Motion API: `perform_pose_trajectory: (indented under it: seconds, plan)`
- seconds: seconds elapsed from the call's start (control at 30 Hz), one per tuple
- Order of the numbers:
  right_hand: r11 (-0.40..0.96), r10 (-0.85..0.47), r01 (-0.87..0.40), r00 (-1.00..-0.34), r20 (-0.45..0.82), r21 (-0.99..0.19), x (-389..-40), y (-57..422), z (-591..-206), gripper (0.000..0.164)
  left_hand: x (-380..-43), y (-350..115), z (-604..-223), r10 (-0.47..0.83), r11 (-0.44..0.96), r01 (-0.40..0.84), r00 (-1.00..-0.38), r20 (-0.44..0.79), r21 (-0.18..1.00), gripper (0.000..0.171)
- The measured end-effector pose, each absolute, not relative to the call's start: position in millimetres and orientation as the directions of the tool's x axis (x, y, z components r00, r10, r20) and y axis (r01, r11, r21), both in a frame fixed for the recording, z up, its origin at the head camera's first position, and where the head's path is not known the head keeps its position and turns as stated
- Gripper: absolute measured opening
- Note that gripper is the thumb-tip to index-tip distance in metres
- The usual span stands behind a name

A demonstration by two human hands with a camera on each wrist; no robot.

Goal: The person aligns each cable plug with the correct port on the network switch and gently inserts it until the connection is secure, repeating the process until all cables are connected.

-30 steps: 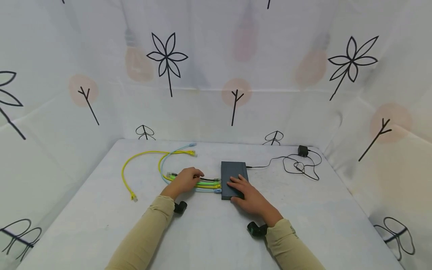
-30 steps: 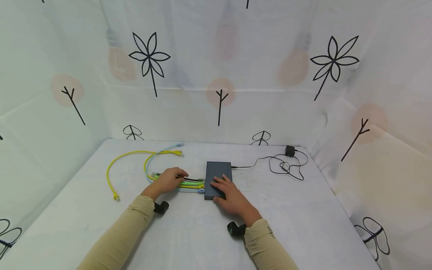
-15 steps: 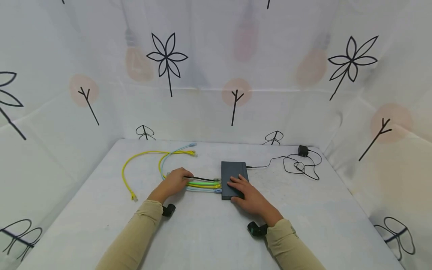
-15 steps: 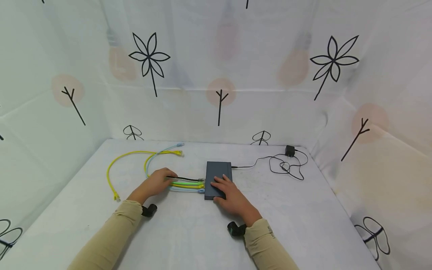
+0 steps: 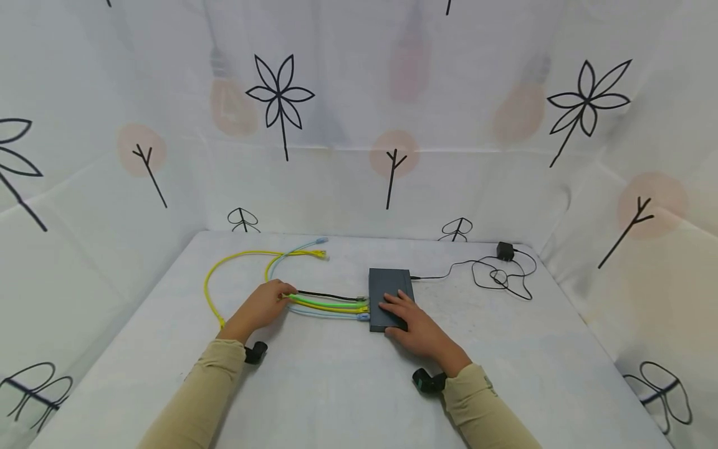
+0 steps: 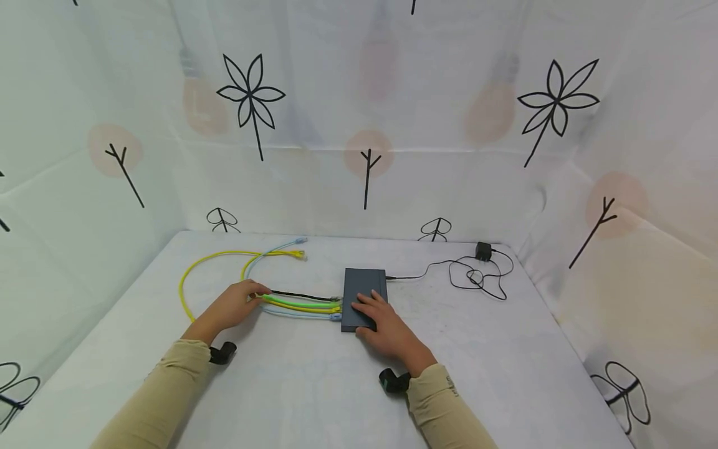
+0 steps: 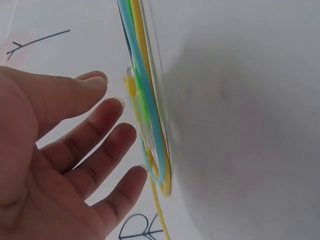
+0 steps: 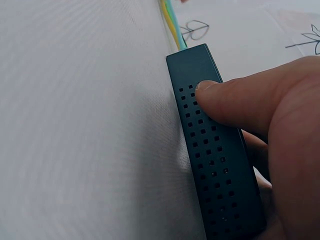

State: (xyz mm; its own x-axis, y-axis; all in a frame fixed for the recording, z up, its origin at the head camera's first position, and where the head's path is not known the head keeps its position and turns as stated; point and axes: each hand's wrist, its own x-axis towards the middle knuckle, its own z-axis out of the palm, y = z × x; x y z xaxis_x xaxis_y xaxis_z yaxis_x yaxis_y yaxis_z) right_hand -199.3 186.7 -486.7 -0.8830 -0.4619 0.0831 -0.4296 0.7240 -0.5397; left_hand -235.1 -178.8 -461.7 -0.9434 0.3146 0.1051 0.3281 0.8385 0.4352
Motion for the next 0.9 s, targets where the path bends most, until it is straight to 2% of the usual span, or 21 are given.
perform_pose_trajectory:
  seconds: [0.47, 0.9]
  plan:
    - [0.724, -0.461, -0.433, -0.883, 0.090, -0.537, -200, 188, -489, 0.053, -223, -225, -461, 0.251, 0.892, 0.247, -0.967, 0.040, 0.379, 0.020]
    - [0.732, -0.453, -0.422, -0.888, 0.081, -0.535, -199, 187, -489, 0.054, -211, -253, -460, 0.167, 0.914, 0.151, -0.986, -0.010, 0.377, 0.022]
